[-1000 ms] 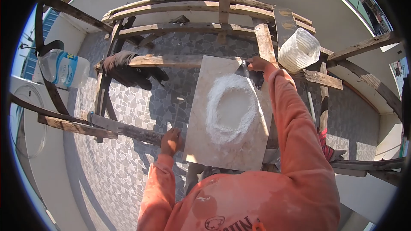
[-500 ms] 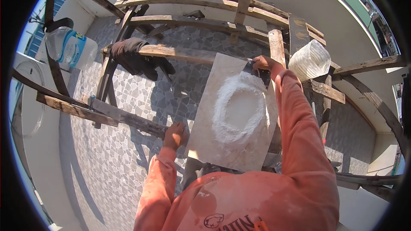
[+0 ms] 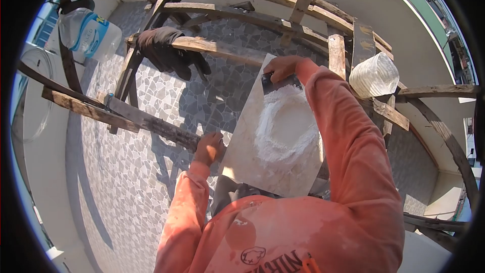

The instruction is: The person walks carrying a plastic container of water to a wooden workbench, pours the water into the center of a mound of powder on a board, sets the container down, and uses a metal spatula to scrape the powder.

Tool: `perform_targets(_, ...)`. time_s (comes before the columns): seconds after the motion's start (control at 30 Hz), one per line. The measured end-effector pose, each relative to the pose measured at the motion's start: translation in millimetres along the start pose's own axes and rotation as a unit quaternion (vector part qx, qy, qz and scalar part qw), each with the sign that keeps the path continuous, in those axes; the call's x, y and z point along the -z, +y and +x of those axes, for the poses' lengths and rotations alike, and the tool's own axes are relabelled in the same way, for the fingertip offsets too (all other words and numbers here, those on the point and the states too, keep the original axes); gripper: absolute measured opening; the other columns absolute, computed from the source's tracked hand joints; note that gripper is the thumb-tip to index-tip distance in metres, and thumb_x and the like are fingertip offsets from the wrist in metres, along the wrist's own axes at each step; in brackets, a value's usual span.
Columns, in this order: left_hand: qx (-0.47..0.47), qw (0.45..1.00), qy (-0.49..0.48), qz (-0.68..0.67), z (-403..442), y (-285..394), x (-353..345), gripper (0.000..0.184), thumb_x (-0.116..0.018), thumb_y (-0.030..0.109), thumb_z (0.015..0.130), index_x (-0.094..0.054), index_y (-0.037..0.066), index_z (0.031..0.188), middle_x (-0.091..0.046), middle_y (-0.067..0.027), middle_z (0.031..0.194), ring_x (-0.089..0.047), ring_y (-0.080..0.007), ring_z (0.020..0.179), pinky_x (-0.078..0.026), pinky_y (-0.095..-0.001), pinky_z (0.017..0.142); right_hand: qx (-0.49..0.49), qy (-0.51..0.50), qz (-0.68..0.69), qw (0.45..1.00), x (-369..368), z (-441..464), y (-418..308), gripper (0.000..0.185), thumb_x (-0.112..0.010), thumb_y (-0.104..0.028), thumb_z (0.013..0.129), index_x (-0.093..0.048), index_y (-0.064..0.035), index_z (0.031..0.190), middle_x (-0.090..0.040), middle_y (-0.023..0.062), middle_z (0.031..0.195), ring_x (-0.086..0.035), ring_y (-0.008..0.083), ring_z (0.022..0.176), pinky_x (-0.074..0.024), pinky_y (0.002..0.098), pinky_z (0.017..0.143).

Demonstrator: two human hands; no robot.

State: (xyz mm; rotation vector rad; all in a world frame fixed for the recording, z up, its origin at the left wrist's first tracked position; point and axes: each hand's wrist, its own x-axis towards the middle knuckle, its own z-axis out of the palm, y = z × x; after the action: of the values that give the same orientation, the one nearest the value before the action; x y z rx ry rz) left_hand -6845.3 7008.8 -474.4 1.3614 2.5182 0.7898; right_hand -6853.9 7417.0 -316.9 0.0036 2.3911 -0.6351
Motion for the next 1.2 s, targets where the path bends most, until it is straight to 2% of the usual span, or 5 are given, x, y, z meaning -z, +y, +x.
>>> perform_targets(0.7,0.018,1.000,-0.002,0.005,0.1,1.0,0.1,0.013,-0.063,0.011,0.082,-0.065,0.007,0.093,-0.067,-0.0124,0.090,-0.066,-0.0352,0.084,-0.054,-0.0436,0.074,0.228,-0.068,-0.167,0.957,-75.7,-14.3,-88.5,0.020,-0.059,-0.009,0.065,-0.068,-0.0108,0.083,-0.065,0.0137,0.076,-0.063,0.0365,0.074,-0.0471,0.0477,0.063)
perform_targets(0.9,0.021,1.000,-0.002,-0.011,-0.3,3.6,3.1,0.012,-0.063,0.012,0.081,-0.064,0.007,0.093,-0.067,-0.0132,0.089,-0.066,-0.0359,0.083,-0.054,-0.0441,0.073,0.256,-0.011,-0.268,0.929,-78.5,-45.3,-99.4,0.016,-0.061,-0.007,0.073,-0.071,-0.0122,0.085,-0.067,0.0083,0.082,-0.062,0.0312,0.094,-0.0517,0.0431,0.075)
perform_targets(1.0,0.021,1.000,-0.006,-0.014,0.2,3.3,2.9,0.012,-0.063,0.012,0.082,-0.064,0.006,0.092,-0.066,-0.0135,0.089,-0.066,-0.0360,0.083,-0.054,-0.0443,0.073,0.206,0.009,-0.221,0.953,-58.5,-64.1,-102.4,0.021,-0.057,-0.004,0.079,-0.071,-0.0105,0.093,-0.067,0.0084,0.086,-0.060,0.0306,0.102,-0.0511,0.0418,0.080)
perform_targets(1.13,0.011,1.000,-0.006,-0.017,-1.0,0.2,0.4,0.012,-0.063,0.012,0.082,-0.063,0.007,0.093,-0.066,-0.0133,0.089,-0.066,-0.0357,0.083,-0.054,-0.0443,0.073,0.125,0.171,-0.101,0.972,-20.2,-54.8,-42.7,0.031,-0.052,-0.002,0.083,-0.067,-0.0077,0.109,-0.066,0.0184,0.092,-0.064,0.0399,0.085,-0.0501,0.0479,0.077)
perform_targets(1.2,0.007,1.000,-0.009,-0.008,0.2,1.3,1.4,0.012,-0.063,0.012,0.082,-0.063,0.007,0.093,-0.066,-0.0130,0.089,-0.066,-0.0354,0.083,-0.054,-0.0442,0.073,-0.011,0.145,-0.105,0.984,7.8,-44.5,-14.7,0.035,-0.052,-0.003,0.082,-0.066,-0.0069,0.114,-0.067,0.0208,0.105,-0.064,0.0400,0.098,-0.0495,0.0472,0.083)
